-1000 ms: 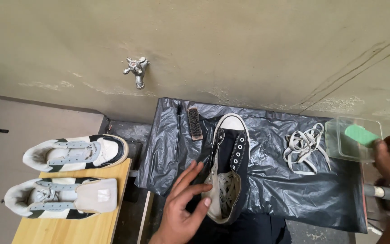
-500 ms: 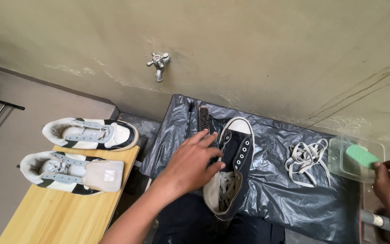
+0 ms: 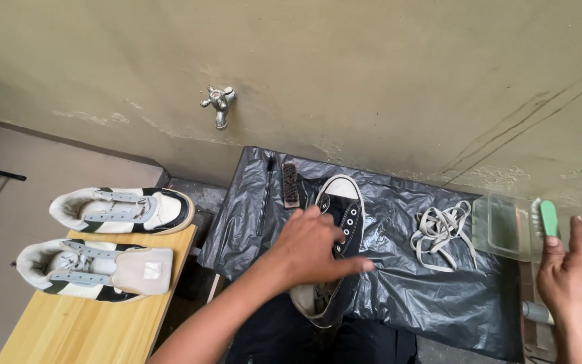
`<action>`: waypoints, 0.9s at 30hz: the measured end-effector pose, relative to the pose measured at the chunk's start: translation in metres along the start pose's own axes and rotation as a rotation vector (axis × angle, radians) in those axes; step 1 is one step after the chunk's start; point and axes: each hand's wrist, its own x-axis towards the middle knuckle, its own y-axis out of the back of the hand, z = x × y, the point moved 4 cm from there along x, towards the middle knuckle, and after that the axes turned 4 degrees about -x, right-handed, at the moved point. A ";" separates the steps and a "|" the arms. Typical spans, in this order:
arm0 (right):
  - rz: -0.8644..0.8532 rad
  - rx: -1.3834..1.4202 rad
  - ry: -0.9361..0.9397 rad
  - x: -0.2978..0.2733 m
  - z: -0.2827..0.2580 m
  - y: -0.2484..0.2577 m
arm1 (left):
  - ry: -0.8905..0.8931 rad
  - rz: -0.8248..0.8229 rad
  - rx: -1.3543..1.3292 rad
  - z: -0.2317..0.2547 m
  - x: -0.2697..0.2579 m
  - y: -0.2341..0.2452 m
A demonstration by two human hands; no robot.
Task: The person scrubs the exterior and interior of a black high-top sneaker using a green brush. The shoe is held in the left hand while the right hand applies the brush to the canvas and rubber parts. The person rotates the shoe to clean different areas, including the toe, sides, and inside lining.
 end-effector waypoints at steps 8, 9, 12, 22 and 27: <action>0.263 -0.013 0.231 0.016 0.022 -0.028 | 0.018 0.176 0.111 0.020 -0.040 -0.077; 0.334 0.046 0.306 0.014 0.022 -0.029 | -0.043 0.283 0.096 0.021 -0.041 -0.086; 0.114 0.419 0.276 -0.026 -0.032 0.014 | -0.122 0.326 0.151 0.025 -0.033 -0.119; -0.146 0.308 0.695 -0.021 -0.122 -0.036 | -0.231 0.131 -0.024 0.047 -0.032 -0.067; 0.110 0.093 0.858 -0.019 -0.158 -0.010 | 0.132 -0.170 -0.342 0.031 -0.019 -0.002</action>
